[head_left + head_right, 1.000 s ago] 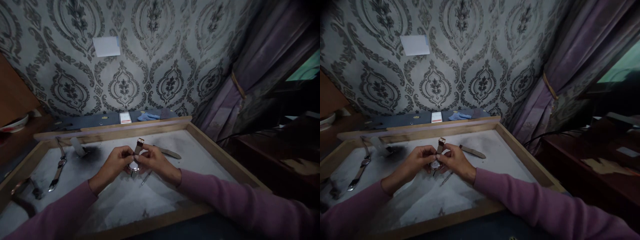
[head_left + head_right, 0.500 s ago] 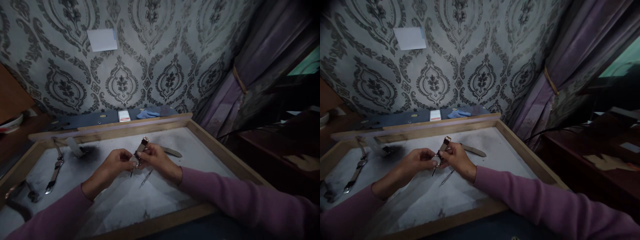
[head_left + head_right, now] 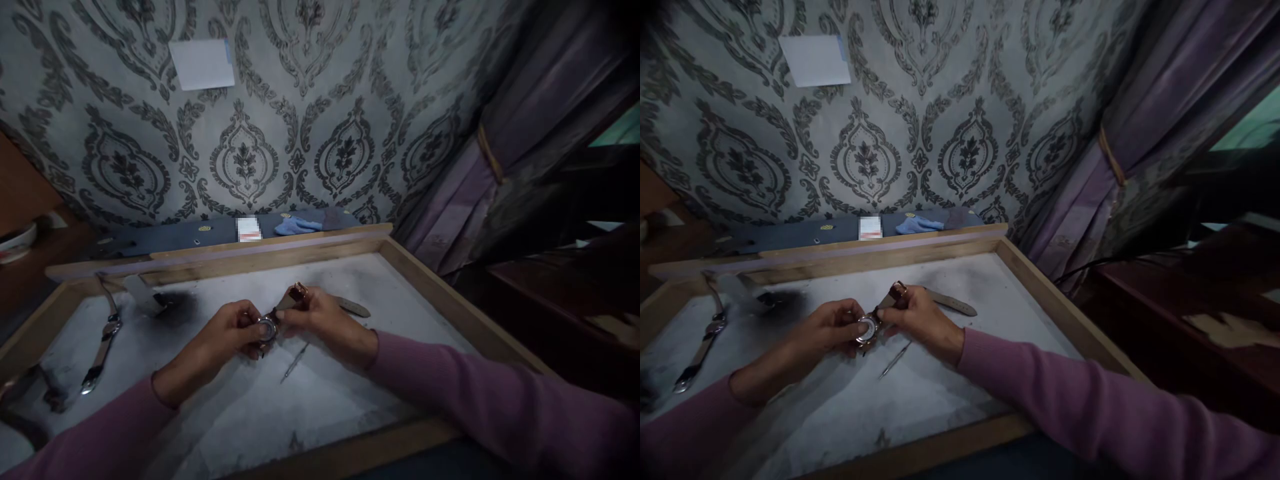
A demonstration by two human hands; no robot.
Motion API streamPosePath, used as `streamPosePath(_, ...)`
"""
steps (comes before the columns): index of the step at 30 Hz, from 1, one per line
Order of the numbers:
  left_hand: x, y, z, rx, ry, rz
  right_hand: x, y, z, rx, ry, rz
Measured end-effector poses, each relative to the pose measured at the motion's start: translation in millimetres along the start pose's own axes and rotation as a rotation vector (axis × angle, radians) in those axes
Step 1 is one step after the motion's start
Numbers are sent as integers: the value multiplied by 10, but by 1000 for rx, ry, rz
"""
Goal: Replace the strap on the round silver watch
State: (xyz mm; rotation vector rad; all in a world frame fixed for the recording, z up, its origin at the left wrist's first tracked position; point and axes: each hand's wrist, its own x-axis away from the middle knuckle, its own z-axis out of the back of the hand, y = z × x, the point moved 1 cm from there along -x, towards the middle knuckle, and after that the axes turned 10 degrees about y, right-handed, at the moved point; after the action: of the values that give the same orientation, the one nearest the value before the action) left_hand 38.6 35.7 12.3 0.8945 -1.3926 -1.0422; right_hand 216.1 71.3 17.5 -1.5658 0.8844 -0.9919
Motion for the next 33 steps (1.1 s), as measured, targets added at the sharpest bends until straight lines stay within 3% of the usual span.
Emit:
streamPosePath(14, 1, 43, 8, 18, -33, 0, -77, 23, 82, 15, -86, 4)
streamPosePath(33, 33, 92, 35, -124, 6, -83, -67, 90, 81, -107, -33, -96)
